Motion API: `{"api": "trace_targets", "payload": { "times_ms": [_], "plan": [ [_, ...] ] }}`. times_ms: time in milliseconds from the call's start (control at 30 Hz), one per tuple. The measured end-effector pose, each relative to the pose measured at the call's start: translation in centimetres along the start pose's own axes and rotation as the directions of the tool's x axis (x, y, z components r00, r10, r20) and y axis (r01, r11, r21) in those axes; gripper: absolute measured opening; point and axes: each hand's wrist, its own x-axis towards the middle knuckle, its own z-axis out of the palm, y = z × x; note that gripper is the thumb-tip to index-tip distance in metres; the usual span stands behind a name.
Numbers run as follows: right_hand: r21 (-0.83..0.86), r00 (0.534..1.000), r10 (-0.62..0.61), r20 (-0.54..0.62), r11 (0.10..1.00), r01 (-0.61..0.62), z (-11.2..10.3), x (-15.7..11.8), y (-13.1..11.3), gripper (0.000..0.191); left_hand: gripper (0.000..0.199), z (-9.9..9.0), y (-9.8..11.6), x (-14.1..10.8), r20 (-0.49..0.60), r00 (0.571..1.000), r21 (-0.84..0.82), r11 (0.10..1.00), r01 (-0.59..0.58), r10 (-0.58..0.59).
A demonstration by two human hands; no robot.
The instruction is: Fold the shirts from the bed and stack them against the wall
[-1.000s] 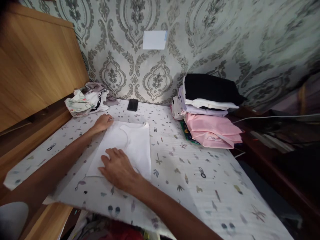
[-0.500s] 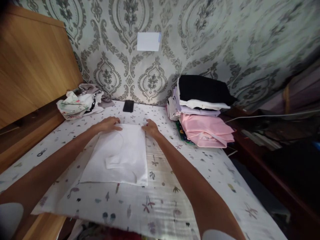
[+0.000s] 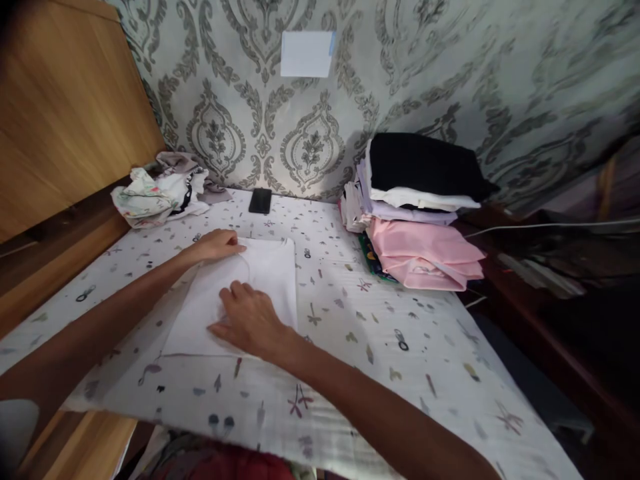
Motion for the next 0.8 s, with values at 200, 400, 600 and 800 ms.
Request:
{"api": "trace_targets", "payload": {
  "times_ms": [200, 400, 600, 800],
  "plan": [
    [-0.072, 0.998, 0.014, 0.057, 0.997, -0.010, 0.3, -0.2, -2.3, 0.021, 0.006, 0.1, 0.4, 0.4, 0.013, 0.995, -0.195, 0.976, 0.096, -0.095],
    [0.117, 0.994, 0.015, -0.104, 0.993, -0.003, 0.5, 0.4, -2.8, 0.025, 0.006, -1.3, -0.8, -0.1, 0.033, 0.989, -0.373, 0.916, 0.145, -0.143],
    [0.089, 0.995, -0.086, -0.055, 0.992, 0.091, 1.2, 1.7, -5.7, 0.022, 0.011, -1.2, -3.0, -1.4, 0.026, 0.978, -0.437, 0.878, 0.196, -0.205],
    [0.103, 0.995, -0.098, -0.029, 0.990, 0.100, 2.1, 2.7, -6.9, 0.019, 0.020, -0.7, -4.3, -2.0, -0.023, 0.979, -0.336, 0.924, 0.182, -0.201]
  ]
}}
